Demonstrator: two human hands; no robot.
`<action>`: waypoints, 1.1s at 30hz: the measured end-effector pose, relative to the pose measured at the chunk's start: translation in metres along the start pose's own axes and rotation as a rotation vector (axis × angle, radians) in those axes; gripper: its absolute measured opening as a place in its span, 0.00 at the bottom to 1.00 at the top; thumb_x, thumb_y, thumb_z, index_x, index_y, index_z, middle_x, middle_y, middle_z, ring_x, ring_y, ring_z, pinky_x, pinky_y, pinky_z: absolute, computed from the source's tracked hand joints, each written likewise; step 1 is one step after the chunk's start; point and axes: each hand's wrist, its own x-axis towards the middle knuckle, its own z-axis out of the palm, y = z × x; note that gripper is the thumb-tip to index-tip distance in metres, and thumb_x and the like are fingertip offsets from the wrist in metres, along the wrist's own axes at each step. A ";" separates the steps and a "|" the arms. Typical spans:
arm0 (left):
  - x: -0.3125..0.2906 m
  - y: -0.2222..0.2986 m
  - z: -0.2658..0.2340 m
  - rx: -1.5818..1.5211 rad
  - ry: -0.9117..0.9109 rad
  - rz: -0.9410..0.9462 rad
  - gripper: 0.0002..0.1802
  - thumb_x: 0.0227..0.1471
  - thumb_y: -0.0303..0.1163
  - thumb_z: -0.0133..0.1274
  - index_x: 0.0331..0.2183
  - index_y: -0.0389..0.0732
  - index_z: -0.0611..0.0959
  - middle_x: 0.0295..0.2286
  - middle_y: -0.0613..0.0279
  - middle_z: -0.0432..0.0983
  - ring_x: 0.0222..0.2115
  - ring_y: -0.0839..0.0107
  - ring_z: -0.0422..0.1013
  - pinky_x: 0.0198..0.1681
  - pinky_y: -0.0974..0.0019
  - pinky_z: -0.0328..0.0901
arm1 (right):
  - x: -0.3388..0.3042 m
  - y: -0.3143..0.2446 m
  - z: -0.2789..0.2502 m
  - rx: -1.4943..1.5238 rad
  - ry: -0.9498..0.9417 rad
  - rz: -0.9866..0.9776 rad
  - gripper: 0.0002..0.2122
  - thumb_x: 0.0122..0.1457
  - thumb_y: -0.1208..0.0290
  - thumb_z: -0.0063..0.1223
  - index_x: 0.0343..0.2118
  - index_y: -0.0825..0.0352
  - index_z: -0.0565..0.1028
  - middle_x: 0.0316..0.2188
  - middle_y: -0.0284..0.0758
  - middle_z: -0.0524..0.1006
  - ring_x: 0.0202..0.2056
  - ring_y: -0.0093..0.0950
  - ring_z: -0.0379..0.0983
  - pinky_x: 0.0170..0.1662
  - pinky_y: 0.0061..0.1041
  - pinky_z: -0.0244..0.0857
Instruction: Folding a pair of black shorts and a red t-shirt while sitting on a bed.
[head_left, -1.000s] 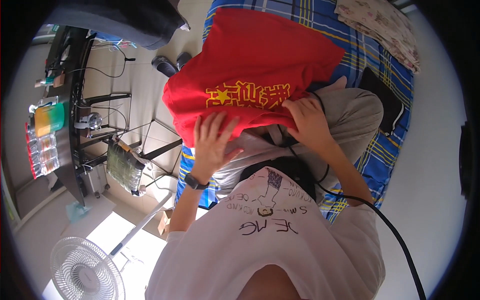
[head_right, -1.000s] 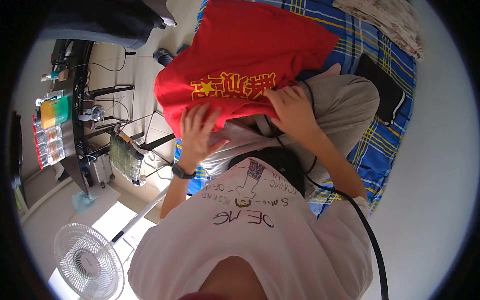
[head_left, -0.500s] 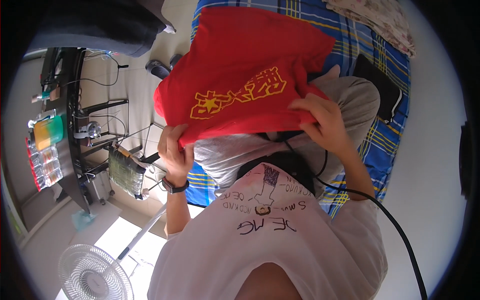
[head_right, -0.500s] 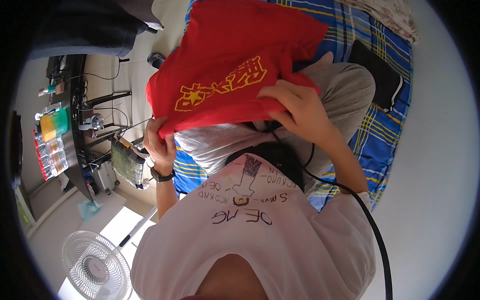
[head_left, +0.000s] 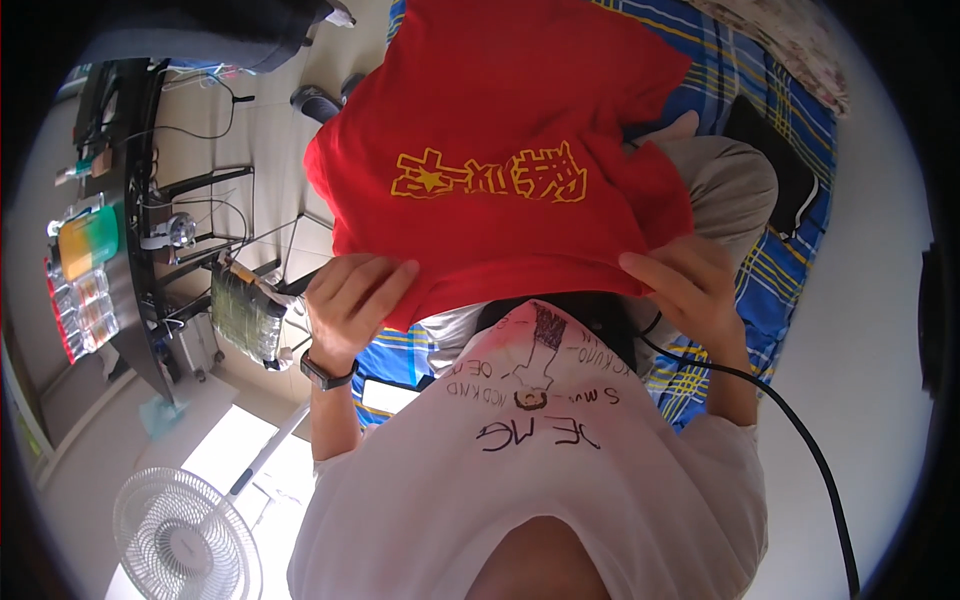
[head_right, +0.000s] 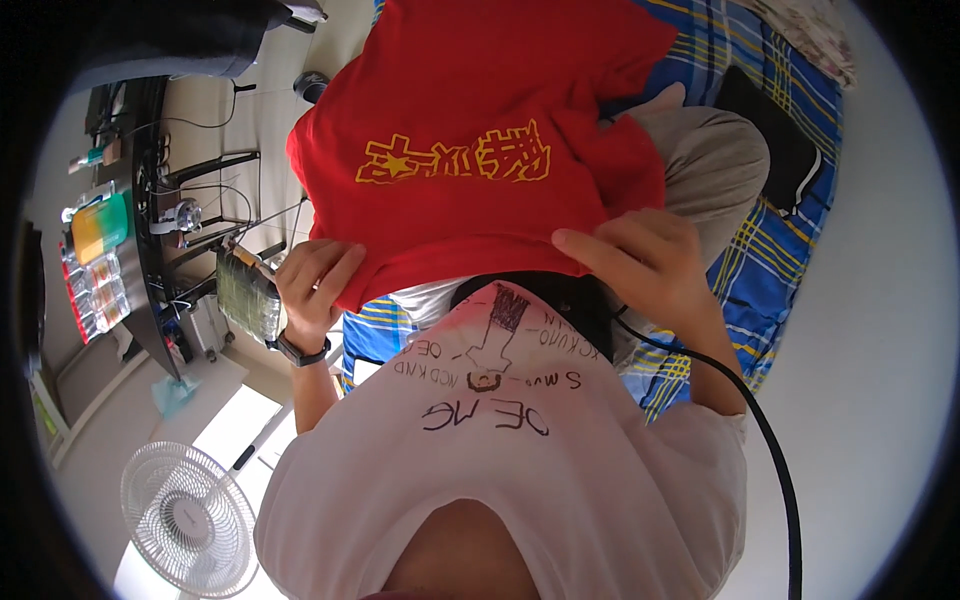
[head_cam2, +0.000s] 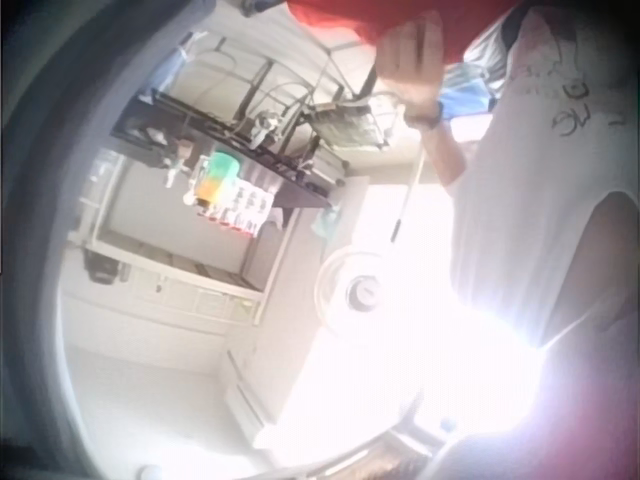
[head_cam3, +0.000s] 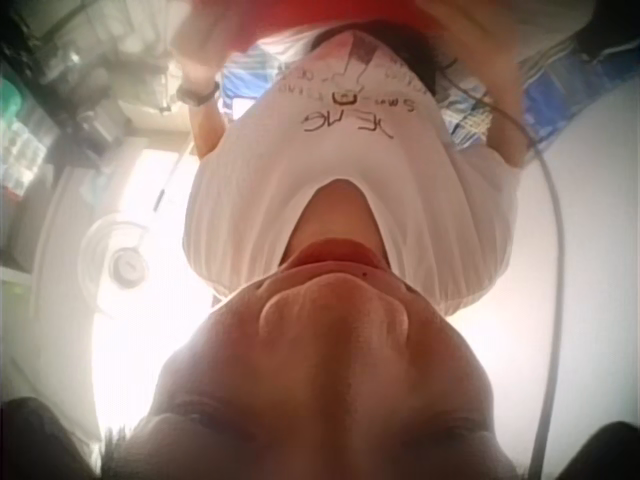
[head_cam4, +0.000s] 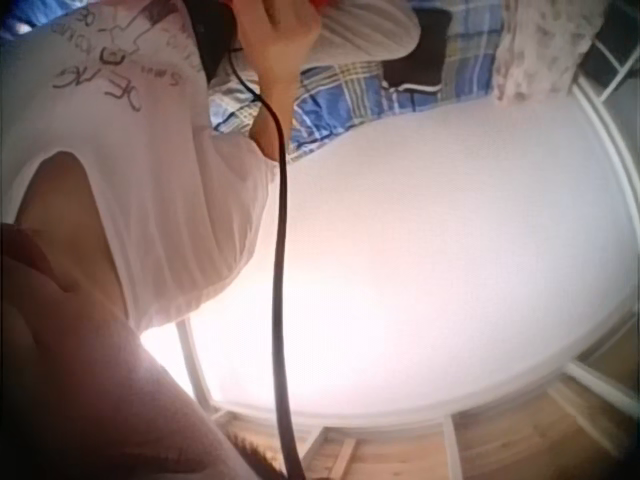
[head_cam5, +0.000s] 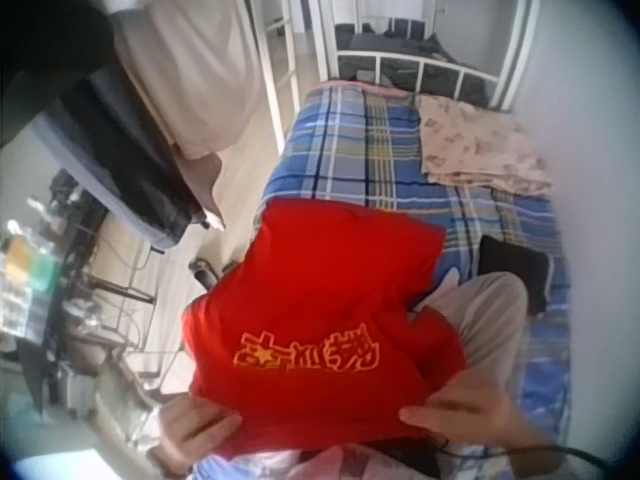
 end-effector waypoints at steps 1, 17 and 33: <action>0.000 0.000 0.001 -0.085 0.009 0.047 0.24 0.35 0.27 0.58 0.41 0.50 0.85 0.33 0.63 0.78 0.28 0.68 0.75 0.27 0.70 0.71 | 0.001 -0.003 -0.003 0.004 -0.005 0.002 0.19 0.41 0.76 0.63 0.40 0.60 0.82 0.26 0.32 0.74 0.23 0.28 0.71 0.24 0.26 0.63; -0.027 0.014 -0.011 -0.275 0.189 0.052 0.12 0.35 0.28 0.58 0.26 0.42 0.72 0.30 0.54 0.73 0.30 0.52 0.75 0.24 0.60 0.71 | -0.007 -0.025 -0.015 -0.166 -0.034 -0.126 0.15 0.37 0.80 0.55 0.30 0.55 0.73 0.37 0.36 0.77 0.22 0.26 0.72 0.22 0.21 0.66; 0.007 0.004 0.014 -0.271 0.649 -0.779 0.22 0.69 0.38 0.39 0.28 0.33 0.77 0.18 0.60 0.72 0.18 0.75 0.68 0.21 0.72 0.58 | -0.022 0.004 0.019 0.057 0.236 0.580 0.09 0.58 0.80 0.54 0.42 0.68 0.73 0.32 0.44 0.77 0.30 0.43 0.76 0.33 0.30 0.68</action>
